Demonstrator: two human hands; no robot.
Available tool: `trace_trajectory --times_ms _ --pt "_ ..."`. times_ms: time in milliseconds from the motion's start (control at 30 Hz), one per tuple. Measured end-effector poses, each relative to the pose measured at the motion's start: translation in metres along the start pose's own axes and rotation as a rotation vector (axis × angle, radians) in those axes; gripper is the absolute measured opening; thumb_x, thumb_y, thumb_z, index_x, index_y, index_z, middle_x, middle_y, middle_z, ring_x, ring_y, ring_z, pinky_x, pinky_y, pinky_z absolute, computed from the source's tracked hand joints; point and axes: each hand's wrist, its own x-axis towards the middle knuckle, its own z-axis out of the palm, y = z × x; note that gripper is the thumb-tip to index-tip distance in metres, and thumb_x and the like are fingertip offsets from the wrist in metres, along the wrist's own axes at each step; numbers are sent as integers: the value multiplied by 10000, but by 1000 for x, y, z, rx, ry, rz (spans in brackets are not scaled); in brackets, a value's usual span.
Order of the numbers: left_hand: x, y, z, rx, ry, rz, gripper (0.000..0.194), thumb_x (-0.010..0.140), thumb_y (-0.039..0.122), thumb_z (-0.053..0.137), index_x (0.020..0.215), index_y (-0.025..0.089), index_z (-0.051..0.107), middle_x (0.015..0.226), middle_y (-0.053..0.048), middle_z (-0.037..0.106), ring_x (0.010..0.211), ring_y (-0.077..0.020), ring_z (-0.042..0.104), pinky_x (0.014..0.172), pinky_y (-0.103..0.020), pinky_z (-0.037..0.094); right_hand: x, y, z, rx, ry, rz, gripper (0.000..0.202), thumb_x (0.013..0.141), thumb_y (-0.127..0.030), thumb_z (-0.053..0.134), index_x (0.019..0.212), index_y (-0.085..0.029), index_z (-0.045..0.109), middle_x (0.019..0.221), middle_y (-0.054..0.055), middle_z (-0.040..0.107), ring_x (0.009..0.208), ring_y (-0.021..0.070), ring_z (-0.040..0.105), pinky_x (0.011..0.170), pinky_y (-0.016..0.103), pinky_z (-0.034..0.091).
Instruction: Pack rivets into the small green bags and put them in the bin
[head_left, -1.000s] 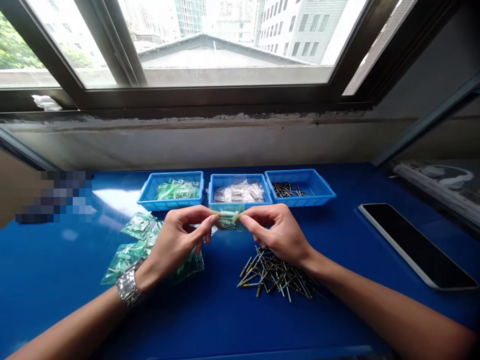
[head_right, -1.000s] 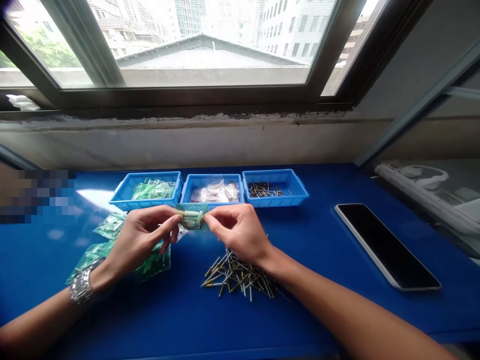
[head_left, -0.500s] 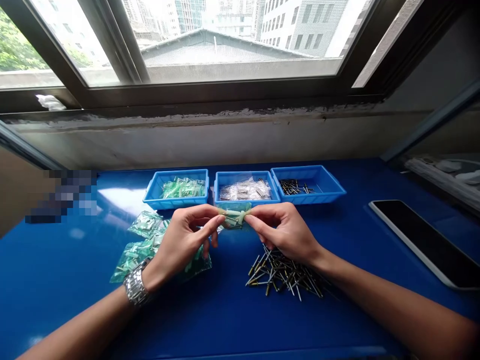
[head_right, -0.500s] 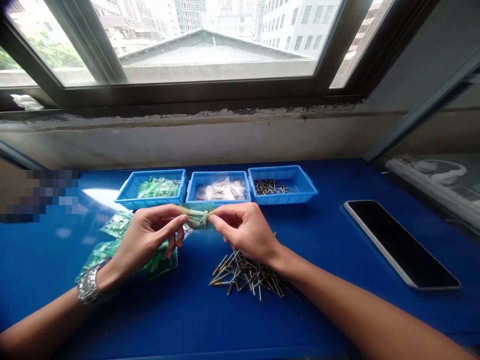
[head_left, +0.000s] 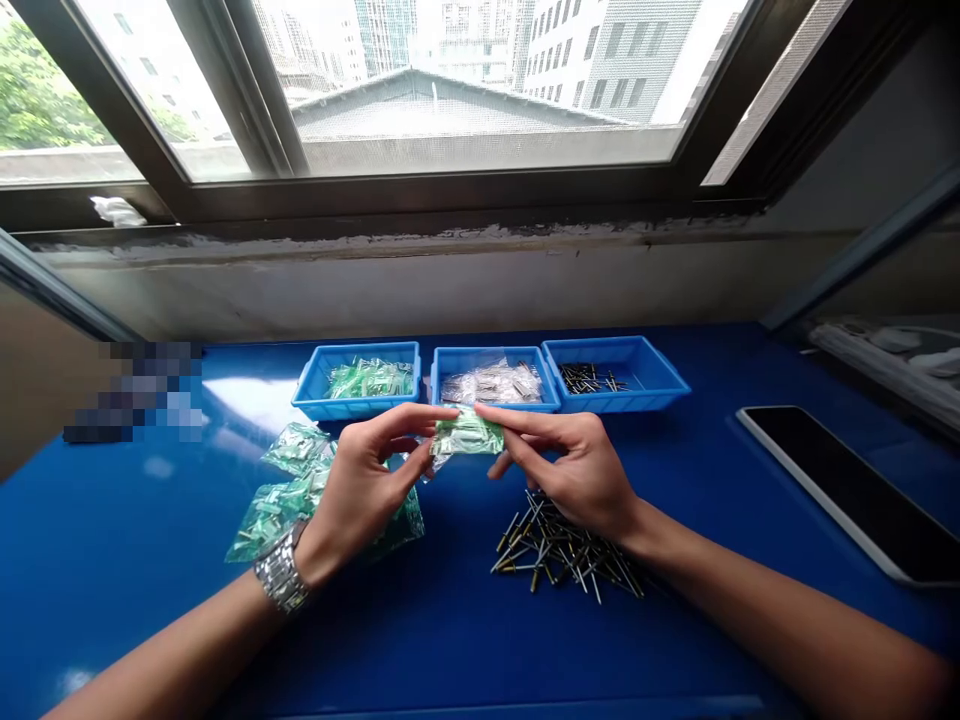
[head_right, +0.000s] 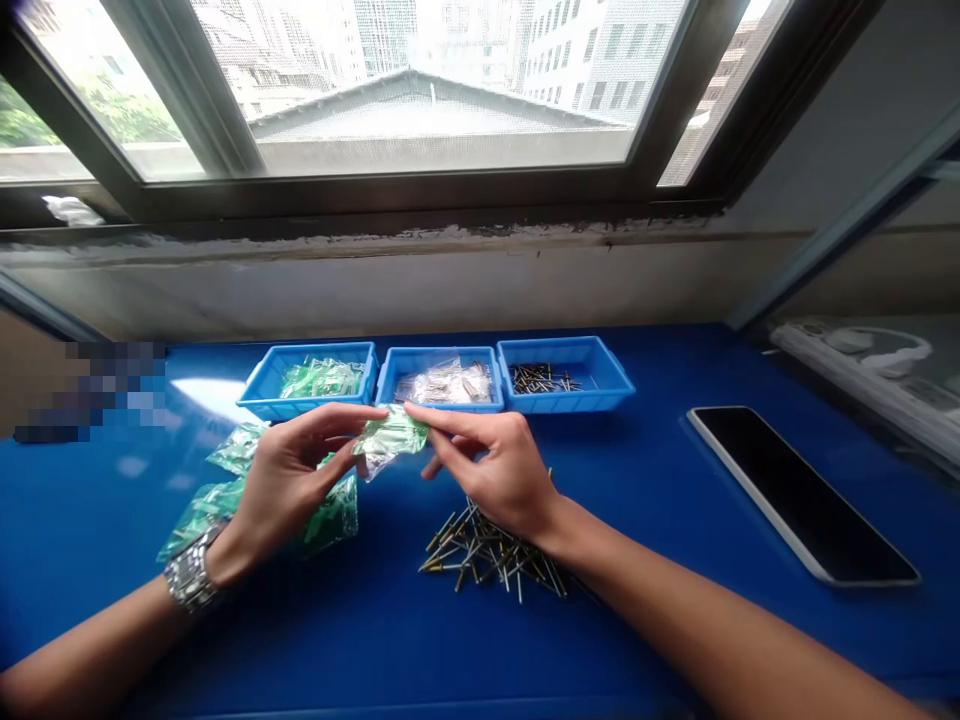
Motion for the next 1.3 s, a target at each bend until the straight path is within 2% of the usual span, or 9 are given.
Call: trace_trajectory --times_ms 100,167,433,533,667,800,900,1033,1300 --pt "0 -3 0 43 15 68 265 954 141 654 1193 236 721 1136 -36 750 1015 -166 740 847 -258 655 -1 0 0 -7 7 -23 360 959 -199 655 1315 -229 702 1058 73 811 728 188 797 544 256 641" --pt "0 -5 0 63 20 111 286 948 118 654 1198 242 716 1144 -24 752 1066 -164 729 923 -267 637 -2 0 0 -6 4 -54 371 952 -186 661 1315 -244 699 1111 62 800 772 194 804 598 270 666" --pt "1 -7 -1 107 28 149 314 953 91 634 1208 258 710 1155 -4 754 1081 -140 724 935 -231 624 -2 1 0 -24 3 -87 380 941 -154 668 1312 -233 699 1088 43 807 777 171 805 648 242 676" --pt "2 -6 -1 104 33 137 280 959 105 630 1184 244 723 1129 -19 756 1021 -141 737 855 -218 643 -2 0 -1 -43 3 -88 374 943 -155 668 1309 -221 703 1082 46 809 771 170 805 626 231 667" --pt "0 -4 0 31 12 74 206 958 144 653 1139 204 731 998 -36 769 738 -113 738 622 -190 632 -1 -1 -2 -51 -17 -73 341 932 -189 701 1272 -180 730 1020 64 819 705 165 794 596 238 654" --pt "0 1 1 -66 -28 -47 105 957 251 694 979 156 732 684 -9 728 536 -96 662 465 -153 539 1 -3 -1 -15 -71 -12 162 944 -256 704 978 -143 815 795 47 796 548 136 731 519 244 606" --pt "2 5 2 -83 -46 -149 179 954 298 698 879 137 717 566 5 670 455 -79 596 422 -134 477 2 -4 0 6 -92 60 220 967 -293 673 848 -142 781 631 11 722 475 119 676 485 237 561" --pt "4 7 1 -93 -73 -225 237 944 344 705 839 132 723 520 7 637 415 -76 558 385 -132 424 2 -5 0 53 -118 157 321 989 -353 641 745 -154 707 533 -19 646 406 96 603 444 221 502" --pt "4 8 0 -115 -87 -236 226 946 345 701 861 139 741 516 4 655 398 -76 555 374 -132 410 1 -3 0 96 -98 175 246 969 -350 672 843 -158 760 505 -30 630 378 92 580 410 207 482"
